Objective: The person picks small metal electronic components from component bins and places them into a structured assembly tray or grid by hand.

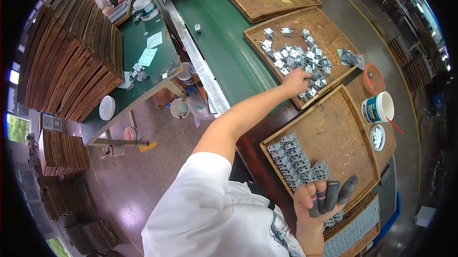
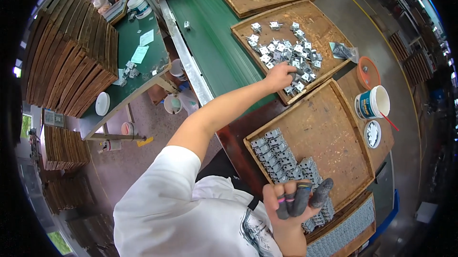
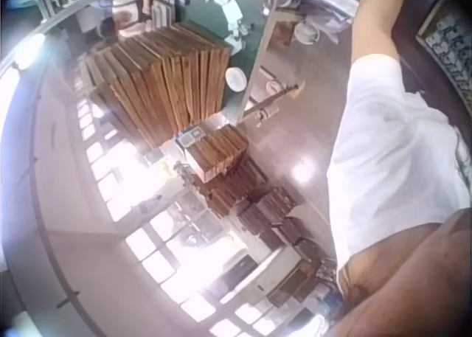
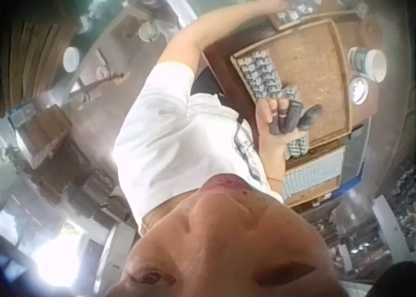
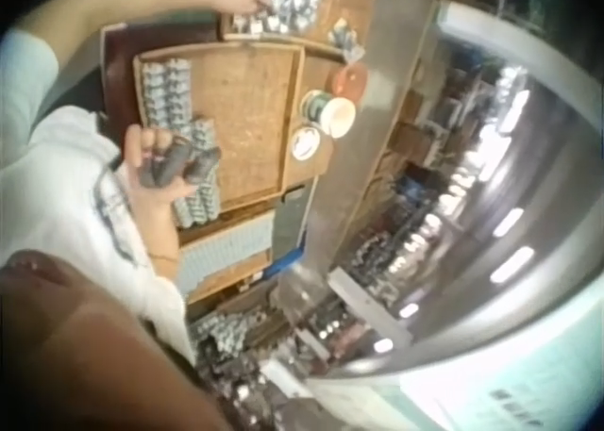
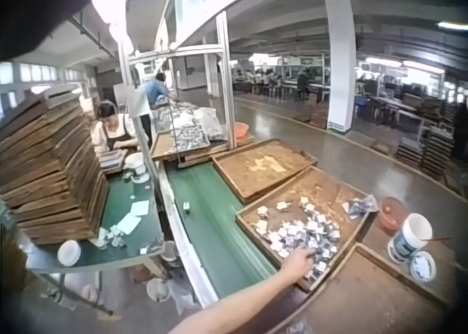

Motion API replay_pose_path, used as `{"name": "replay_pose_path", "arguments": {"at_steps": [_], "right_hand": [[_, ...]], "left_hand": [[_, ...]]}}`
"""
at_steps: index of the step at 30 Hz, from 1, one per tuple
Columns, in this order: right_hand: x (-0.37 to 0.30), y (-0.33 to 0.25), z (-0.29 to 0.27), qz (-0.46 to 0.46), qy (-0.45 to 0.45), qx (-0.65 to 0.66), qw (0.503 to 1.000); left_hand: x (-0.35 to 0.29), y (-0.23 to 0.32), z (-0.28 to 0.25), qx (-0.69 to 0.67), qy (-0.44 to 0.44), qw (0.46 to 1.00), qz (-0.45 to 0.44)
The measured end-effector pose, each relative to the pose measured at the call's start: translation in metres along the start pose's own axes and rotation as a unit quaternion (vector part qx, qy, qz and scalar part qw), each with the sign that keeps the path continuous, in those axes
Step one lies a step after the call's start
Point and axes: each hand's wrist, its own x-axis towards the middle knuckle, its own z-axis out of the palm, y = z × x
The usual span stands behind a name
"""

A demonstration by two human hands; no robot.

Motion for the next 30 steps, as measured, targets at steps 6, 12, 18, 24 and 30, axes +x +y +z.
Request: {"name": "replay_pose_path", "arguments": {"at_steps": [6,12,18,24,30], "right_hand": [[0.005,0.005,-0.014,-0.067,0.17,0.006,0.983],[0.017,0.017,-0.02,-0.062,0.273,-0.006,0.96],[0.047,0.019,-0.034,-0.029,0.186,-0.022,0.982],[0.054,0.008,-0.035,-0.117,0.216,-0.015,0.969],[0.029,0.002,-0.056,-0.146,0.335,-0.044,0.93]], "left_hand": [[0.01,-0.004,-0.002,-0.439,-0.023,0.858,-0.265],[0.01,-0.026,-0.021,-0.546,-0.106,0.794,-0.244],[0.0,-0.034,-0.053,-0.664,-0.106,0.708,-0.214],[0.011,-0.076,-0.093,-0.665,0.105,0.68,-0.291],[0.015,-0.198,-0.211,0.09,0.276,0.9,-0.325]]}}
